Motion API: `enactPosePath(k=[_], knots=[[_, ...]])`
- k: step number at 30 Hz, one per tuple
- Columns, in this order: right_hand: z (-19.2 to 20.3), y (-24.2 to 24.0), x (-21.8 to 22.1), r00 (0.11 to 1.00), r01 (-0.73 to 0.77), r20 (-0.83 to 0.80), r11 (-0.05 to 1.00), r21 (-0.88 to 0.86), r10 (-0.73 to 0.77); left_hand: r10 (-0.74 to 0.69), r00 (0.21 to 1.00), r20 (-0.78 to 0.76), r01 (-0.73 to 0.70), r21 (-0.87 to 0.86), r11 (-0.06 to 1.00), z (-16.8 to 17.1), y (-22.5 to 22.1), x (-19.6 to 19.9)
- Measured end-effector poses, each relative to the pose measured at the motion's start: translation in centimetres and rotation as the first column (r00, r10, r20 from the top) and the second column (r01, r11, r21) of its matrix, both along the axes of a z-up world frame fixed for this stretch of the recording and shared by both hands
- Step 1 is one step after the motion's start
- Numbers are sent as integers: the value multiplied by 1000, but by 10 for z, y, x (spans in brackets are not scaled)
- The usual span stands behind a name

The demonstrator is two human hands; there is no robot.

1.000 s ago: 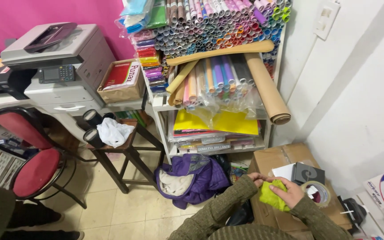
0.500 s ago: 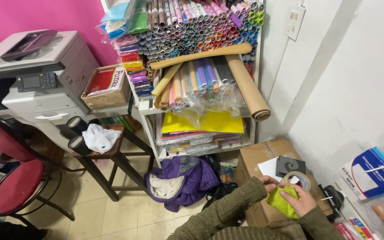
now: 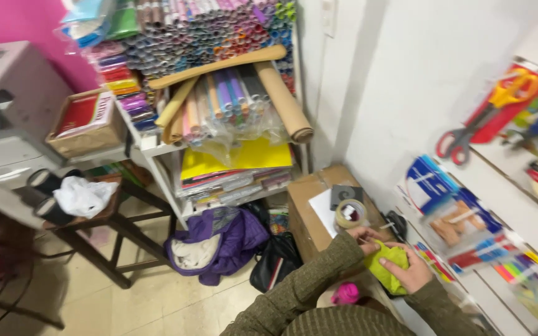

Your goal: Cleaning and organizing stationery products on display hooks in a retail store.

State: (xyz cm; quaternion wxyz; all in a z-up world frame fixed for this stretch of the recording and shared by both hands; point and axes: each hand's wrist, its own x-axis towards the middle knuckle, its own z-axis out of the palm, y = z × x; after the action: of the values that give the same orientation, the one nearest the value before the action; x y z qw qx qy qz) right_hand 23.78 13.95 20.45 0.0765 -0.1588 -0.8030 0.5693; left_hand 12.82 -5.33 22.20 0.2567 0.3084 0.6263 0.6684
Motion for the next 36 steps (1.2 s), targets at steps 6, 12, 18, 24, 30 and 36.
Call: enactPosePath(k=[6,12,18,24,30,36], knots=[[37,53,132,985,116,-131,993,4,-114,-139,990,-17,139,231,963,16,102,75],[59,93,267,824,521,-248,853,-24,-510,-316,949,-5,316,85,945,95,168,183],[95,121,375,495,791,-351,579,-198,-795,-491,869,-60,490,235,839,71,283,274],[161,164,432,291,943,-471,331,-3,-832,-495,748,-441,621,203,757,163,339,335],[216,208,440,249,934,-761,356,25,-599,-314,687,-655,605,276,747,197,430,379],[230,200,431,240,939,-814,339,57,-528,-116,648,-753,543,349,764,181,451,398]])
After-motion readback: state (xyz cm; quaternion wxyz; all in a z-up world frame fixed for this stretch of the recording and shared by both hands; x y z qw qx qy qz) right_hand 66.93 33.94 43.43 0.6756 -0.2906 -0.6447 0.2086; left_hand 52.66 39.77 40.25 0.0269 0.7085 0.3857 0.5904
